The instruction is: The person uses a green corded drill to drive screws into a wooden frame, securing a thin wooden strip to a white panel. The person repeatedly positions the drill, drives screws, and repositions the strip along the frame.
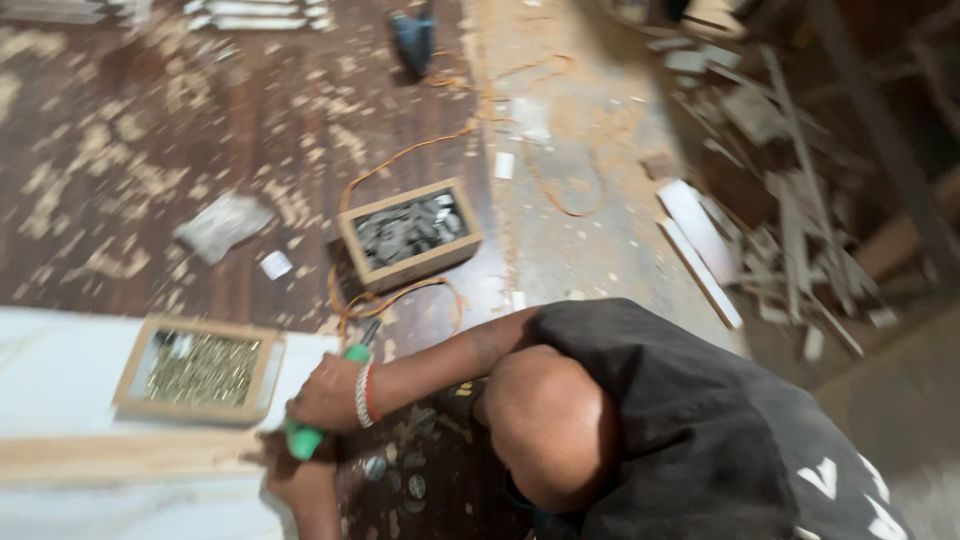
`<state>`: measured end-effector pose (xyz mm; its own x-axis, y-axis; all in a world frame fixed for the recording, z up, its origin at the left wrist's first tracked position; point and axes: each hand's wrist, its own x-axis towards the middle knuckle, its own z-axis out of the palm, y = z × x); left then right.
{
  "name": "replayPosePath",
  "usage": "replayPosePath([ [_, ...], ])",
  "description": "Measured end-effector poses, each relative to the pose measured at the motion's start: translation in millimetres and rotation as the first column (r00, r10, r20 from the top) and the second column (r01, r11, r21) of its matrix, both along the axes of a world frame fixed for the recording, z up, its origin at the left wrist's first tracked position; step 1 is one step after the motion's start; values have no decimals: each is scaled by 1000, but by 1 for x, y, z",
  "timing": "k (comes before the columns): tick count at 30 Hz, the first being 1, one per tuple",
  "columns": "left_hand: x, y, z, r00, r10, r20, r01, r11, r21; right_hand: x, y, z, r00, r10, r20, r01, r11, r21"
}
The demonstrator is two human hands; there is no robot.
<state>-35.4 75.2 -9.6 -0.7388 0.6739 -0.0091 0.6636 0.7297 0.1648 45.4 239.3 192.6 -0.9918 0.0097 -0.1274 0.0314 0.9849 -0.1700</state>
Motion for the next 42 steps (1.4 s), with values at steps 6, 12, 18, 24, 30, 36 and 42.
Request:
replayPosePath([
  [6,-2,-4,-3,1000,16,-25,-13,991,136,-3,1,17,998,41,37,-42,998,35],
  [12,-1,-8,2,996,68,57,-73,992,104,-5,7,23,997,50,53,-52,998,35],
  [18,-4,-6,6,994,111,-1,-111,994,4,-10,8,22,991,67,117,-71,997,36],
  [24,-9,1,18,978,163,131,-159,987,-37,0,2,20,993,97,71,-104,989,106],
  [30,-5,-1,30,987,145,65,-146,989,9,3,2,13,995,98,34,-101,991,89],
  [36,-30,-24,17,594,84,800,-692,560,455,3,15,16,997,44,60,-43,999,-27],
  [42,-53,-31,8,-38,-424,905,-955,-252,-158,2,38,29,992,-58,112,80,978,-194],
])
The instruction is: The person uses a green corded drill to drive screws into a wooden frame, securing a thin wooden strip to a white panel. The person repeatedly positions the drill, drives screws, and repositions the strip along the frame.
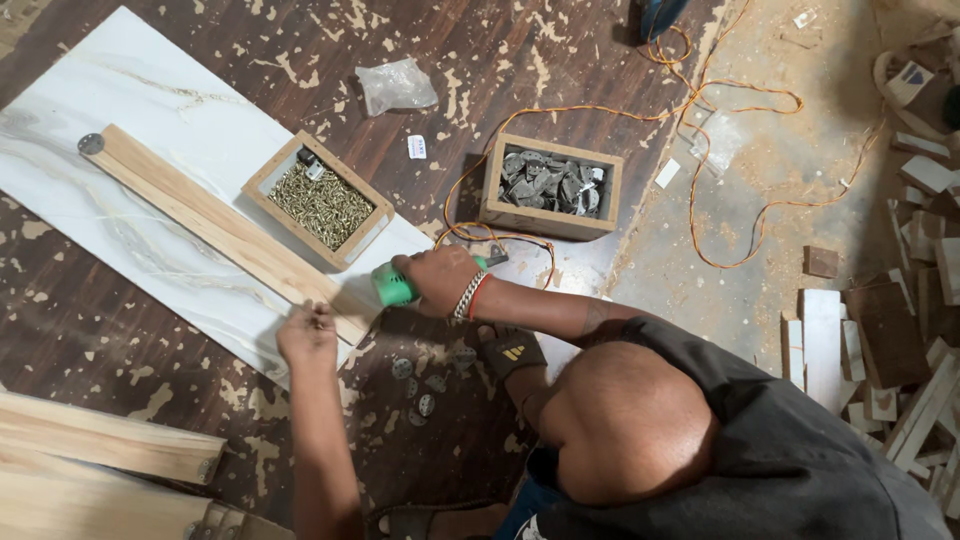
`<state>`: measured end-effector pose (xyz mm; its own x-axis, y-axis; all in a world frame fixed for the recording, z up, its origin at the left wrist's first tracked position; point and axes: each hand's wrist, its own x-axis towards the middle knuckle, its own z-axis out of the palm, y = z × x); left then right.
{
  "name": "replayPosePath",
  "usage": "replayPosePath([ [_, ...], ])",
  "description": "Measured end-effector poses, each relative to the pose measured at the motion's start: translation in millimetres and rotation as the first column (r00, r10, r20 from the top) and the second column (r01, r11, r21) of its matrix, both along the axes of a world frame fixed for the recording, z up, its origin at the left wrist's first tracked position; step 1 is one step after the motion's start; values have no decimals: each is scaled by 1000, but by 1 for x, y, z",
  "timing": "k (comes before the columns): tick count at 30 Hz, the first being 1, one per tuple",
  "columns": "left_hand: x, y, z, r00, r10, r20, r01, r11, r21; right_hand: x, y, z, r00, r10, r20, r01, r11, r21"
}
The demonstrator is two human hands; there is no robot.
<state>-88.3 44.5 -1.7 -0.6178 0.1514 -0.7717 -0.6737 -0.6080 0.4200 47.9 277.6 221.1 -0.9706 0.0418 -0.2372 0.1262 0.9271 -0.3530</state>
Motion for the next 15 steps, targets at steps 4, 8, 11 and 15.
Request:
replayPosePath([
  [4,30,24,-3,993,-115,14,114,993,42,3,10,3,996,-60,-70,56,997,-54],
  [8,47,43,-1,982,-181,60,176,981,80,11,12,-2,997,-73,-34,71,996,-48],
  [11,42,46,-1,979,-193,60,184,974,128,12,11,-6,998,-62,-21,61,997,-47],
  [15,29,45,-3,969,-240,-54,246,941,231,10,12,-6,998,-60,-12,59,996,-64],
])
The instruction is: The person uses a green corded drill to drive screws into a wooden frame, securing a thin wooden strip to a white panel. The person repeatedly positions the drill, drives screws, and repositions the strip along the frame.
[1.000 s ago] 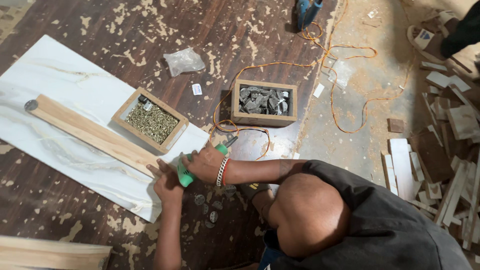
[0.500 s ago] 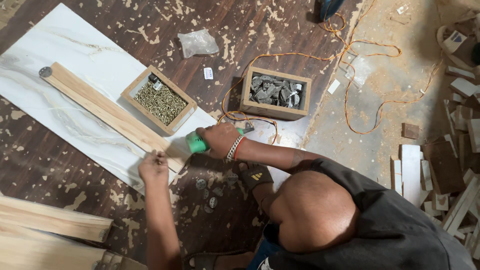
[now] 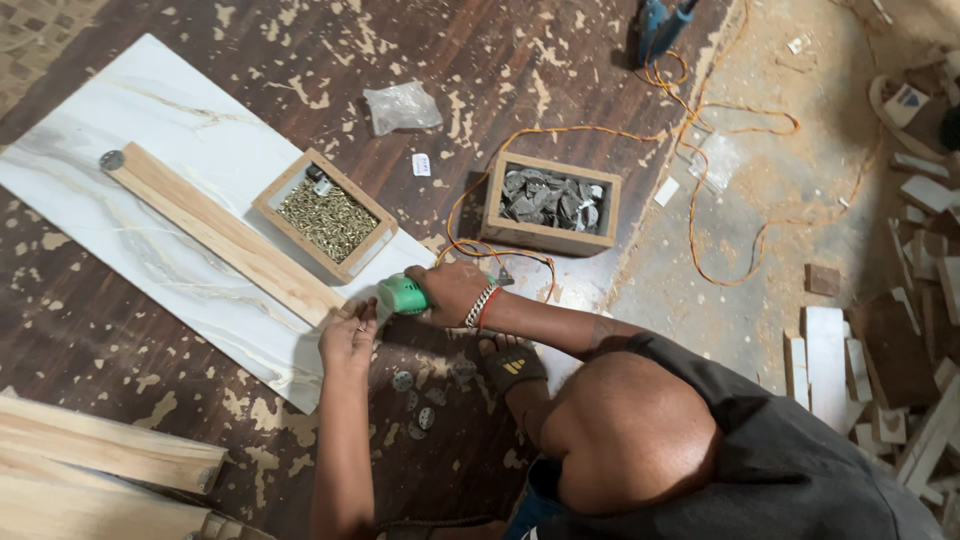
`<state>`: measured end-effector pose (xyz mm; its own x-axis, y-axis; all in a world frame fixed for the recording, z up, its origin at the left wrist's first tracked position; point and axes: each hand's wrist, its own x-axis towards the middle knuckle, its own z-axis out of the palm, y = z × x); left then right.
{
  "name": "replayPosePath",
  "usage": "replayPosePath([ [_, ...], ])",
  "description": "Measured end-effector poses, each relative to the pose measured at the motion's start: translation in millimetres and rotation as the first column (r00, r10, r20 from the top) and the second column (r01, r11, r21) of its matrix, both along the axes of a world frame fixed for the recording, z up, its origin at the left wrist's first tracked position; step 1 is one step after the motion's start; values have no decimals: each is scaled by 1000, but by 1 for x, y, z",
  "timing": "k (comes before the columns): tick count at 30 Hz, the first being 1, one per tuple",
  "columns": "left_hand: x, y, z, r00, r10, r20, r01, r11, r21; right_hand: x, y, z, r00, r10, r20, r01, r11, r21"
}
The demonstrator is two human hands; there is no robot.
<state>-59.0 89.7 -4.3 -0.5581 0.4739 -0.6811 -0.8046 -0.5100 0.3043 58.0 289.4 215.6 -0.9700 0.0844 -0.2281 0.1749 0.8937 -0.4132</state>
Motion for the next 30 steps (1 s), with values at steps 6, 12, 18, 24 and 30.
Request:
replayPosePath([
  [6,-13,0,3,969,218,115,-222,975,26,0,2,-1,1000,23,1,-23,1000,-7],
  [12,0,7,6,986,119,118,-111,991,-76,4,0,-3,999,2,45,-3,999,32],
  [18,0,16,6,998,-7,-66,-1,993,-118,2,4,1,999,-25,40,26,999,-18],
  [24,0,1,20,971,8,-239,-73,962,-264,4,7,13,987,-53,-152,46,997,-54],
  [30,-19,-11,27,973,206,-108,-206,979,13,9,-3,35,912,-105,-396,-28,948,-316],
])
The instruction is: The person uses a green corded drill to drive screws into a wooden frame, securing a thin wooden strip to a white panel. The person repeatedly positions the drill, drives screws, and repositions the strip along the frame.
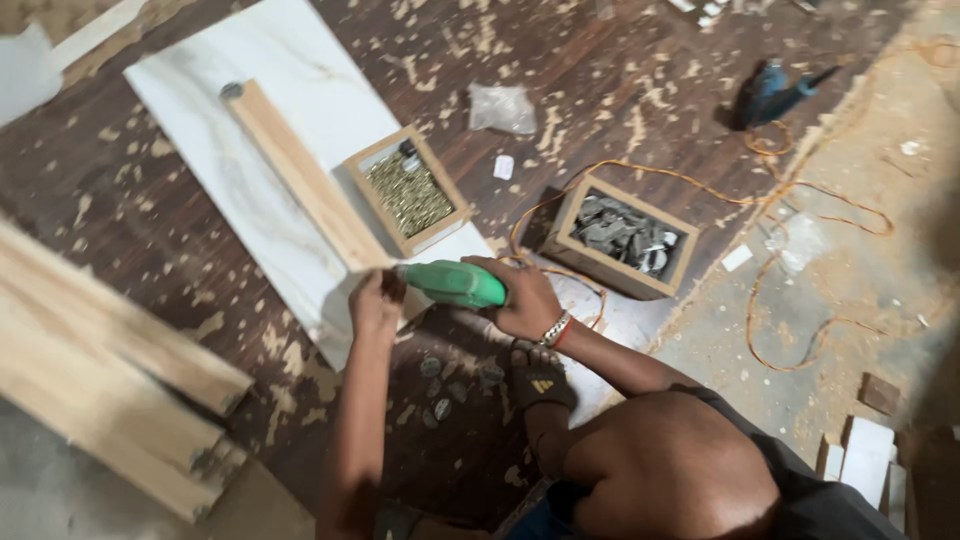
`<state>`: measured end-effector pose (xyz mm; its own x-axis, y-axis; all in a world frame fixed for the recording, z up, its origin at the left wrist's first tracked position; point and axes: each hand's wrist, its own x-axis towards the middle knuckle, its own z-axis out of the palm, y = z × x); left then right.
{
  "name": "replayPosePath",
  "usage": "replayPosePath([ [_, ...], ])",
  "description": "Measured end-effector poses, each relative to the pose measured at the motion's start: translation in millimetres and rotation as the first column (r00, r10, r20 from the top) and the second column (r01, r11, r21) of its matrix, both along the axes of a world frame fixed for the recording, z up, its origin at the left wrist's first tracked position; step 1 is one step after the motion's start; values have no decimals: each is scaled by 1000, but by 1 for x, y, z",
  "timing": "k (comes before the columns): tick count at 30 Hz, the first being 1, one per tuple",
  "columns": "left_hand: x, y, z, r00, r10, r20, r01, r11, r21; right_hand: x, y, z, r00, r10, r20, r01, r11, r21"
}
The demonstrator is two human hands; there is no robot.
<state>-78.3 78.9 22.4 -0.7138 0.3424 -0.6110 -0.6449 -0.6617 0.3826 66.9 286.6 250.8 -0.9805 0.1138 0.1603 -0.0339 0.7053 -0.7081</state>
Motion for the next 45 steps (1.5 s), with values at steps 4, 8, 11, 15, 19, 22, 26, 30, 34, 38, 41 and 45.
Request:
replayPosePath([
  [4,-8,-11,-11,993,16,-118,-3,994,106,5,-14,1,1000,21,-11,-22,996,-89],
  [8,-13,-15,-20,992,117,49,-122,985,122,5,-14,-2,999,6,43,1,988,-153],
  [11,-12,-14,-21,994,110,29,-113,978,173,2,-12,-4,999,9,31,-3,983,-186],
  [15,-4,-17,-22,989,129,-67,-114,976,187,-2,-13,-4,997,41,66,-25,974,-224],
  [19,-4,-35,-17,991,52,-122,-42,995,86,-4,-11,2,992,56,109,-29,972,-234],
  [22,-9,-53,-10,968,-183,-172,189,982,20,-7,-3,10,986,159,57,-141,959,-246],
  [26,4,-43,0,984,-134,-117,159,959,233,-5,0,15,976,206,75,-205,978,-26],
  [30,22,-23,18,993,108,-48,-83,926,369,3,-8,8,981,178,82,-170,981,-98],
  [34,30,-26,36,935,-109,-338,104,994,-35,6,-1,1,992,122,-40,-127,970,-206],
  [38,64,-30,30,543,-642,-541,4,646,-763,8,6,-6,997,65,28,-58,975,-216],
  [41,95,-44,9,373,-809,-455,-42,475,-879,7,7,-10,996,73,45,-59,965,-256],
  [45,126,-71,-21,345,-792,-504,-87,508,-857,9,5,-13,991,114,65,-94,963,-254],
])
